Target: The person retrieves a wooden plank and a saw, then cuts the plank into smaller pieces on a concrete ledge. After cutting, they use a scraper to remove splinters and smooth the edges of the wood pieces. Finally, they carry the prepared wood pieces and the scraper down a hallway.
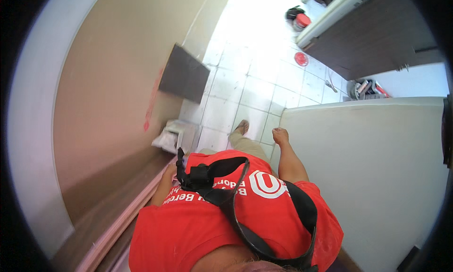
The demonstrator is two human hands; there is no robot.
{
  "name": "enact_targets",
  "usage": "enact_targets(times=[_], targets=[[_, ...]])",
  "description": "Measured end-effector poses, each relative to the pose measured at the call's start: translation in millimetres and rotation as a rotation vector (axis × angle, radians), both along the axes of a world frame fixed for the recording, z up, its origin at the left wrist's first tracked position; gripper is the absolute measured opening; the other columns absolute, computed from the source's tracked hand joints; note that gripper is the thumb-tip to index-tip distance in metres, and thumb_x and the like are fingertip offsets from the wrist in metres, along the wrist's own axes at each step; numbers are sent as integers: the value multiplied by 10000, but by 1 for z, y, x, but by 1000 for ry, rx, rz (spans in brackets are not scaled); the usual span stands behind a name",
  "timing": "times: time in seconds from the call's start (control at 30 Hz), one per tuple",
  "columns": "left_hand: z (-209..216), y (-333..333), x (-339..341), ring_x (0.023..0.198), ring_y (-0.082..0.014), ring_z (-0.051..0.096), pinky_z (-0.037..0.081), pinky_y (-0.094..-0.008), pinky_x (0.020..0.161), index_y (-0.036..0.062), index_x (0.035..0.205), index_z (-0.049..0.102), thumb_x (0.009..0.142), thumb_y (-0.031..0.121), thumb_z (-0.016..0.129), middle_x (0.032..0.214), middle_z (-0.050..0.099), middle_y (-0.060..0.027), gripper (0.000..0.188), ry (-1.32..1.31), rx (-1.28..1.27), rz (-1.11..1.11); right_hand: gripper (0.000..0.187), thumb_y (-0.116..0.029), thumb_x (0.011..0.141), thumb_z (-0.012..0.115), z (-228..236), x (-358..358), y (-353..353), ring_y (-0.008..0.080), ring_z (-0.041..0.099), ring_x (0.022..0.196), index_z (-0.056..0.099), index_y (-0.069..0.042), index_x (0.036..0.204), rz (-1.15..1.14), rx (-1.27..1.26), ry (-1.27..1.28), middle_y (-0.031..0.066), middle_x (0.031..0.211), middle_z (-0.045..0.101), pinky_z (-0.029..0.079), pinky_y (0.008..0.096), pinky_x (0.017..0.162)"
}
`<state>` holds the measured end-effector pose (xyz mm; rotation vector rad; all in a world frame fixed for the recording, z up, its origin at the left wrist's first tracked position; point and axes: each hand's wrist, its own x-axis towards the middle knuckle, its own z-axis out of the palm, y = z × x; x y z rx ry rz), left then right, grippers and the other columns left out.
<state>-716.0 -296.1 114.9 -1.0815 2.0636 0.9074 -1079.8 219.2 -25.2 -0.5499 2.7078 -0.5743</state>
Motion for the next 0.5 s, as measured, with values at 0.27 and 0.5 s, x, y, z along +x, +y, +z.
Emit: enact_targets(times=[0.27, 0.5], targets=[[2, -26, -263, 894, -333, 680, 559, -480, 571, 65, 1155, 604, 938, 372, 544, 1064, 654, -181, 381, 80, -8, -169, 319, -289, 887, 617, 3, -106, 26, 250, 666, 574, 718, -29, 1041, -679, -302, -370, 161, 812, 715, 555, 363, 556], [-18, -46, -449, 868, -312, 685, 549, -470, 558, 55, 1097, 621, 924, 318, 587, 1000, 670, -171, 317, 53, 45, -407, 314, -272, 880, 623, 9, -114, 37, 232, 646, 531, 714, -23, 1047, -934, -250, -562, 154, 776, 706, 547, 349, 527]])
